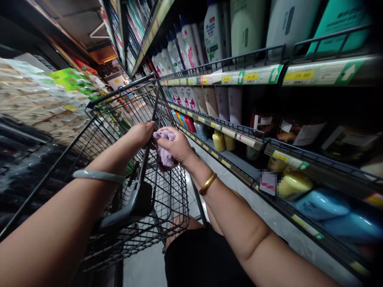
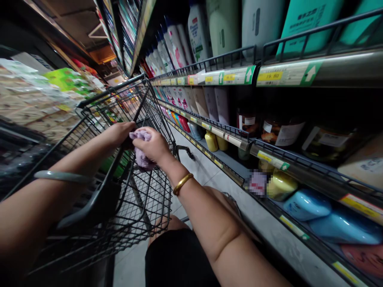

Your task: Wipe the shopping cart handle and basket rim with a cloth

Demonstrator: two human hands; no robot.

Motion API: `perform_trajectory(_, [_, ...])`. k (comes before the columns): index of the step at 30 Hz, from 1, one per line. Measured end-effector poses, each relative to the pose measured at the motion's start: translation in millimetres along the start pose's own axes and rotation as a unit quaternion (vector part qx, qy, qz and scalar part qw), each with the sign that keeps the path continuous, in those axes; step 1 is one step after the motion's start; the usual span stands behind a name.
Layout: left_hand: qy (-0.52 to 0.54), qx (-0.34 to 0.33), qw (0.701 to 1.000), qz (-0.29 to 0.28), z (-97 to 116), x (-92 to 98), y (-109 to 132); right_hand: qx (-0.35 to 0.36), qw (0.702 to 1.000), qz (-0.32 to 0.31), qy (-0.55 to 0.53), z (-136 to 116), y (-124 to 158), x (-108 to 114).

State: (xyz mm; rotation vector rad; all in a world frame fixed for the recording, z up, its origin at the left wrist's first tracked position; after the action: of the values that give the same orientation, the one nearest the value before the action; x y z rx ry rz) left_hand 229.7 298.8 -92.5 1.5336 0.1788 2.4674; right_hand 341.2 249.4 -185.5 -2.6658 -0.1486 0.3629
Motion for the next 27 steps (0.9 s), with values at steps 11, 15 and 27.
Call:
perform_trajectory(11, [0.038, 0.021, 0.999, -0.005, 4, -3.5, -9, -0.123, 0.989, 0.041, 0.075, 34, 5, 17])
perform_trajectory(15, [0.024, 0.012, 1.0, 0.01, 9, 0.8, -13, 0.038, 0.999, 0.009, 0.008, -7, -1, 4])
perform_trajectory(27, [0.044, 0.017, 0.999, 0.013, 17, -2.2, -21, -0.04, 0.997, 0.041, 0.06, 28, -4, 19])
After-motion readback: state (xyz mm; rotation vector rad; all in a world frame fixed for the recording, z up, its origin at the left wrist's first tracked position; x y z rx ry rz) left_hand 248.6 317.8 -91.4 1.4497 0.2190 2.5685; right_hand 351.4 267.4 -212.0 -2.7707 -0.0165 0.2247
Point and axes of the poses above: each hand's wrist, its own y-axis away from the middle knuckle, its own x-axis out of the back of the hand, z = x × y, the point moved 5 cm from there along -y, towards the middle knuckle, and after that the axes turned 11 degrees about -z, right-handed, at the moved point
